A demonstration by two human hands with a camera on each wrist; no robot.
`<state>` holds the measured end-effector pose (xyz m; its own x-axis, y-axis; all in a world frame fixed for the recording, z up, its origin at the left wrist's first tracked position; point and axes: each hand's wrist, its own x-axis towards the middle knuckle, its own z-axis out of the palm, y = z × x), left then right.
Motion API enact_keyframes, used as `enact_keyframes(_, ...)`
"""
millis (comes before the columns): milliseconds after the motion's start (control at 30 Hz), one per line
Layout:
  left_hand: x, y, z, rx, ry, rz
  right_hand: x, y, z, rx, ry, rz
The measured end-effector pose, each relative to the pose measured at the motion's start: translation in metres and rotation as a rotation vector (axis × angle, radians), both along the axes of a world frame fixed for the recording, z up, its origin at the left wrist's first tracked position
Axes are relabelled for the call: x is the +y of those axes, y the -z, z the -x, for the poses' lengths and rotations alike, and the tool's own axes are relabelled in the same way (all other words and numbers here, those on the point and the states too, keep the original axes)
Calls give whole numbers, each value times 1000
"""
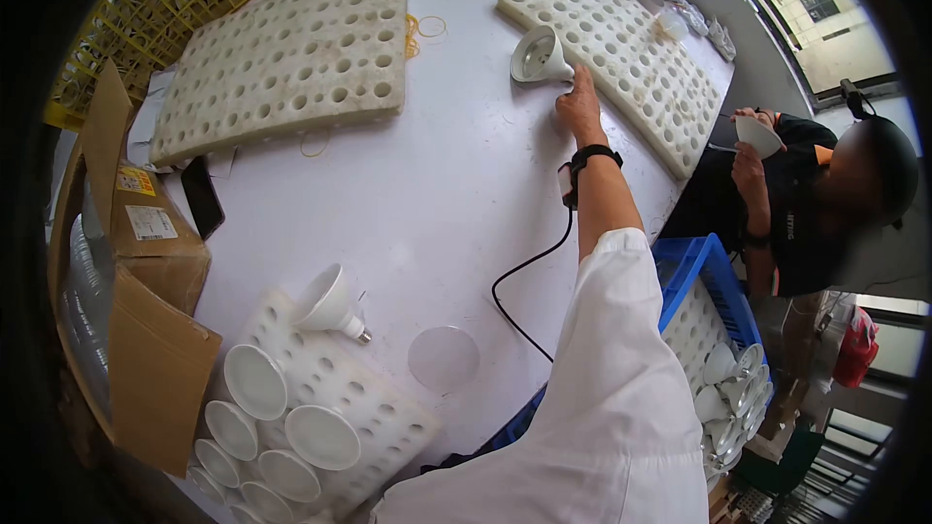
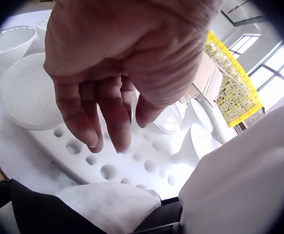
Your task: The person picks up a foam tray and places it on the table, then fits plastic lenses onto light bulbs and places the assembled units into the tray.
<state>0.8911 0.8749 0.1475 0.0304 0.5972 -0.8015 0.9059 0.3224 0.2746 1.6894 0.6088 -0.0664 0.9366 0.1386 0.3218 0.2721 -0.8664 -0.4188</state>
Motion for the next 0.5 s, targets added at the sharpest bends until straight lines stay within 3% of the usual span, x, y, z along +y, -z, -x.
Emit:
enact_keyframes(67,6,-1,-13,25,78,39,8,-18,2,281,-79,-101)
enact_keyframes(167,9,-1,-37,6,68,4,8,-7,-18,337,-14,106)
enact_keyframes(233,13,-2,-40,7,55,8,15,-15,-6,456,58,96)
enact_keyframes(367,15,-12,-38,-41,99,-34,28,-19,48,292,52,225)
enact_keyframes(400,14,11,9,-170,-67,28,30,-34,70,408,13,133)
enact_keyframes(500,3,-7,-24,-420,-42,-29,35,-43,138,614,-143,-568)
